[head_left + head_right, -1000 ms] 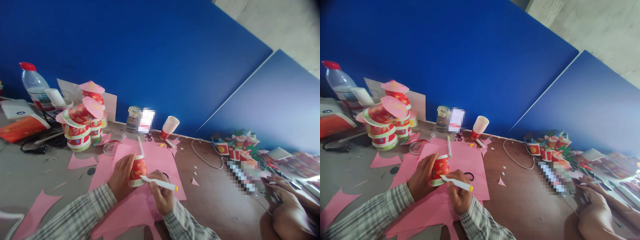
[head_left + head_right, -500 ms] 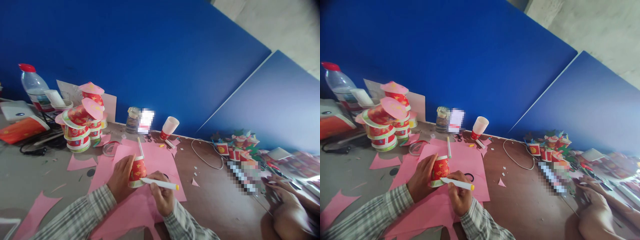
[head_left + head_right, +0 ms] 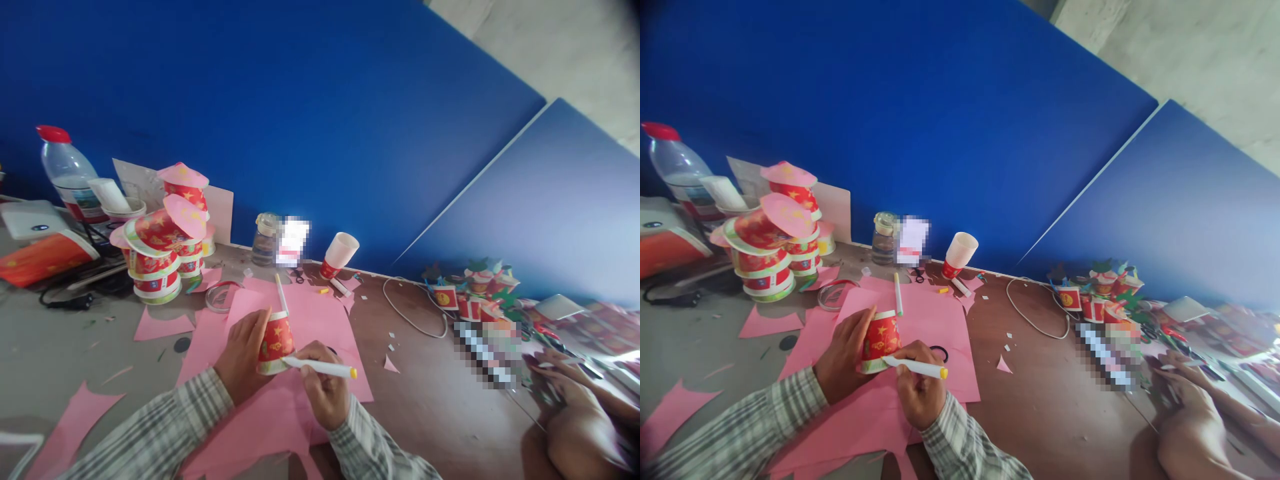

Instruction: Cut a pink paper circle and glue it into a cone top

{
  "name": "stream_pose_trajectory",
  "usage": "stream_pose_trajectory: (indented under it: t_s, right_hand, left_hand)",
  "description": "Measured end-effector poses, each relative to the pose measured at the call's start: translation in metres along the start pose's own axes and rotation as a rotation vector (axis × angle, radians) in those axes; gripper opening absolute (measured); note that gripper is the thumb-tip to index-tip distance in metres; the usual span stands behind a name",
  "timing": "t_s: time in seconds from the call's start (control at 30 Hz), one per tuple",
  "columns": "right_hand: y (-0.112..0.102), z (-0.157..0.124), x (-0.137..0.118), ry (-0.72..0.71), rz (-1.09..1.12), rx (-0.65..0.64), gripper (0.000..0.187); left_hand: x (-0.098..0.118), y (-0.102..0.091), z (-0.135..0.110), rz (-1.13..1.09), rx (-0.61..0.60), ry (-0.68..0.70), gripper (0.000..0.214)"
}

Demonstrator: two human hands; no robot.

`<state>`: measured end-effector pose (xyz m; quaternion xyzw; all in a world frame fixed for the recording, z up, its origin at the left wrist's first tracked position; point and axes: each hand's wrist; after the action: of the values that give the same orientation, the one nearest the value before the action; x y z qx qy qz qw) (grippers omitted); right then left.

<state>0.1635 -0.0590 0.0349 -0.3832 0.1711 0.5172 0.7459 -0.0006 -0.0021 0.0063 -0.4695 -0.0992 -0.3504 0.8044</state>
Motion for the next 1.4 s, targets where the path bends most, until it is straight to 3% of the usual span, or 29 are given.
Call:
stream_pose_trajectory:
  t_s: [0.47,0.77,0.93,1.4]
  right_hand:
    - [-0.001,0.000,0.003,0.121,0.151,0.065,0.013]
    - [0.002,0.001,-0.002,0.019,0.045,0.017,0.015]
    - [-0.001,0.000,-0.001,0.043,0.053,-0.025,0.014]
    - [-0.001,-0.003,0.008,0.186,0.126,0.117,0.014]
  left_hand:
    - [-0.002,0.001,0.000,-0.011,-0.012,-0.015,0.094]
    - [-0.003,0.002,0.000,0.003,-0.006,-0.012,0.094]
    - [-0.002,0.002,0.000,-0.003,-0.009,-0.021,0.093]
    - [0.001,0.001,0.001,-0.003,0.001,-0.029,0.093]
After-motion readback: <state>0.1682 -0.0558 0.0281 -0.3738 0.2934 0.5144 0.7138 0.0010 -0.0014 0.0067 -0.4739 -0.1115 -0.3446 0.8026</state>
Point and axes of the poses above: each hand's wrist, its own z-axis towards the middle knuckle, its own y-axis out of the palm, x = y × z, and after that the axes turned 11 degrees about -y, right-handed
